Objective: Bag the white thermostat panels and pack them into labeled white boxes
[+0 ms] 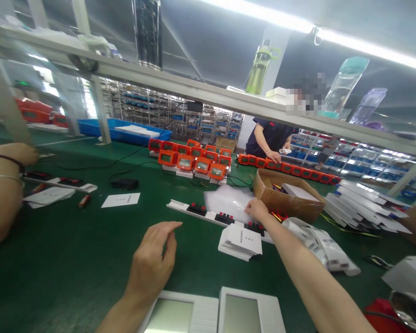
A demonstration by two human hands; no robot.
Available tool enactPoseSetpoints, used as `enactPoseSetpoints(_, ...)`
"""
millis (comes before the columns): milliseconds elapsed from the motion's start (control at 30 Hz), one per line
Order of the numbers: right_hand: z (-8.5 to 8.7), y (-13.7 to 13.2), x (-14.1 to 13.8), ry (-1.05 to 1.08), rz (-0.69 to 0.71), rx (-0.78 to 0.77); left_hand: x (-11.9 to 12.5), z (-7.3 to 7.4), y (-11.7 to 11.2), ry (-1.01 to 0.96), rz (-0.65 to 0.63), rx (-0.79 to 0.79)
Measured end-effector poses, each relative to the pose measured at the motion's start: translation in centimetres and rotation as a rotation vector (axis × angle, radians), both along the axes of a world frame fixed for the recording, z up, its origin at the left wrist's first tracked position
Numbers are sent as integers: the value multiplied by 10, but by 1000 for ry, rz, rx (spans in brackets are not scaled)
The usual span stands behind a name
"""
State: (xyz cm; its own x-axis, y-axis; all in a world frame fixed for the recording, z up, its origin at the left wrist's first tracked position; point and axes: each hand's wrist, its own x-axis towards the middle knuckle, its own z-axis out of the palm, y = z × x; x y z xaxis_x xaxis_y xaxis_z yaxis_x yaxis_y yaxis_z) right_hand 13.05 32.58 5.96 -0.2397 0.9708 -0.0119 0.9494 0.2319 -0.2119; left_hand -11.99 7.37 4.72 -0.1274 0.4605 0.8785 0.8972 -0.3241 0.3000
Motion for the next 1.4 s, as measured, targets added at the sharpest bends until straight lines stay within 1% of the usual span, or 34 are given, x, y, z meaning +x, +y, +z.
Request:
enactPoseSetpoints(67,4,0,3,63,-36,41,1,0,0,-21,-4,-8)
enactPoseSetpoints(167,18,-4,7,189,-60,118,3,0,-1,-113,16,-47)
enactPoseSetpoints(233,31,-10,7,287,-44,165,5,2,-1,-241,18,-117)
enactPoseSetpoints(300,43,-21,2,390,-5,196,7,5,-2,-419,-31,-216)
enactPoseSetpoints(400,55,-51,-18,541,105,207,11,11,-1,-686,-226,-395)
enactPoseSetpoints(500,57,-94,-46,648,245,198,17,13,0,-801,-398,-525)
enactPoseSetpoints(633,49,-150,-81,675,417,194,22,11,2,-911,-518,-590)
enactPoseSetpoints(733,42,-176,-95,640,507,200,21,9,2,-1007,-525,-567)
enactPoseSetpoints(833,40,-185,-99,596,566,184,16,8,1,-1068,-499,-530)
enactPoseSetpoints(967,46,-191,-94,564,610,183,13,9,0,-1108,-463,-497)
enactPoseSetpoints(1067,49,-198,-92,495,666,224,14,10,2,-1138,-472,-469)
enactPoseSetpoints(1133,47,-201,-93,438,705,234,15,9,3,-1155,-486,-456)
enactPoseSetpoints(1200,43,-202,-94,452,716,197,14,8,4,-1171,-493,-445)
enactPoseSetpoints(1300,40,-200,-95,544,712,116,14,7,3,-1212,-503,-433)
enactPoseSetpoints(1400,43,-195,-95,618,703,11,14,11,1,-1278,-573,-430)
